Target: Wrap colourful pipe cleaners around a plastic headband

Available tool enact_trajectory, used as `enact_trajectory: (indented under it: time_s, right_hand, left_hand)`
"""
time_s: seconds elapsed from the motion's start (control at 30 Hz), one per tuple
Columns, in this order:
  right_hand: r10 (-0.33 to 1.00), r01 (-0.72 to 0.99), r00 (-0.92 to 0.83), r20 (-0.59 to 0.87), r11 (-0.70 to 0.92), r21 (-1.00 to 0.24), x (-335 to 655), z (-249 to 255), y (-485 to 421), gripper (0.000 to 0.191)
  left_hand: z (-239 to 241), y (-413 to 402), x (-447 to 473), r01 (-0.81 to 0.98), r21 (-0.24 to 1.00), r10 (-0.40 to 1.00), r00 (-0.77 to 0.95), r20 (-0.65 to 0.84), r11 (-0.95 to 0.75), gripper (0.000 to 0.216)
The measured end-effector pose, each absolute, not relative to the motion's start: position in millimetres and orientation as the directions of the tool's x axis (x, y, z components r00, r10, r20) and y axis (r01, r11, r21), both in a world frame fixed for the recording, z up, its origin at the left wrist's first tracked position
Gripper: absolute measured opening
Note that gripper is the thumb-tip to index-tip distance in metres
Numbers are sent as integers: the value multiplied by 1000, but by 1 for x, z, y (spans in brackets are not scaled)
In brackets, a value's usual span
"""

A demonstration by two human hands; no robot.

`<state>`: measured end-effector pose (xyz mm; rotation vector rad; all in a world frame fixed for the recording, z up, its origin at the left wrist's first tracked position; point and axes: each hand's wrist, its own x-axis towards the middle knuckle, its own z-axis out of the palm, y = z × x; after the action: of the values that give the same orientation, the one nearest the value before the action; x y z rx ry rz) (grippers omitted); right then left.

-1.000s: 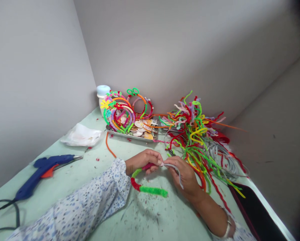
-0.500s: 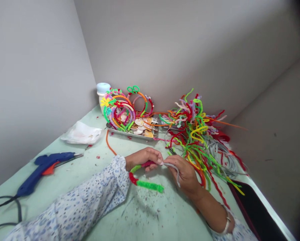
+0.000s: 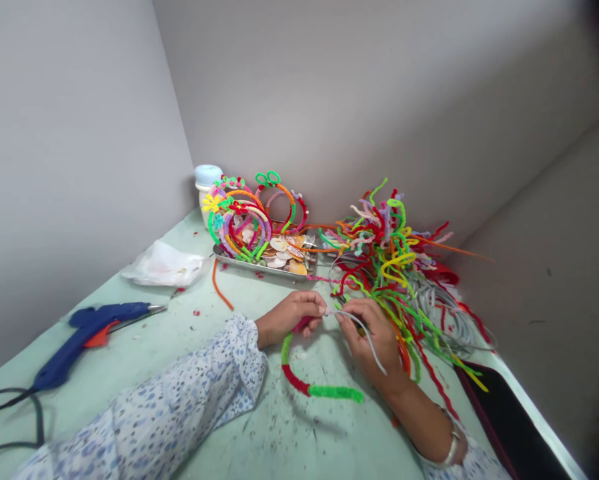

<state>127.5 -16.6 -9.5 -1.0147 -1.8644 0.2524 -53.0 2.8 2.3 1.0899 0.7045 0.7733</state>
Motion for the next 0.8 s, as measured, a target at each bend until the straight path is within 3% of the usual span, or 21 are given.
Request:
enact_trajectory:
  time_s: [0.23, 0.47, 0.8]
  right_hand:
    - [722, 503, -294, 627, 674, -541, 127, -7, -17, 5]
    - [720, 490, -268, 640, 674, -552, 129, -5, -20, 6]
    - [666, 531, -286, 688, 708, -465, 126, -4, -23, 10]
  left_hand:
    - [-1, 4, -52, -204, 955, 840, 537, -73, 214, 13]
    - [2, 4, -53, -181, 960, 828, 555, -80, 214, 12]
    - [3, 1, -53, -173, 957, 831, 546, -101, 231, 18]
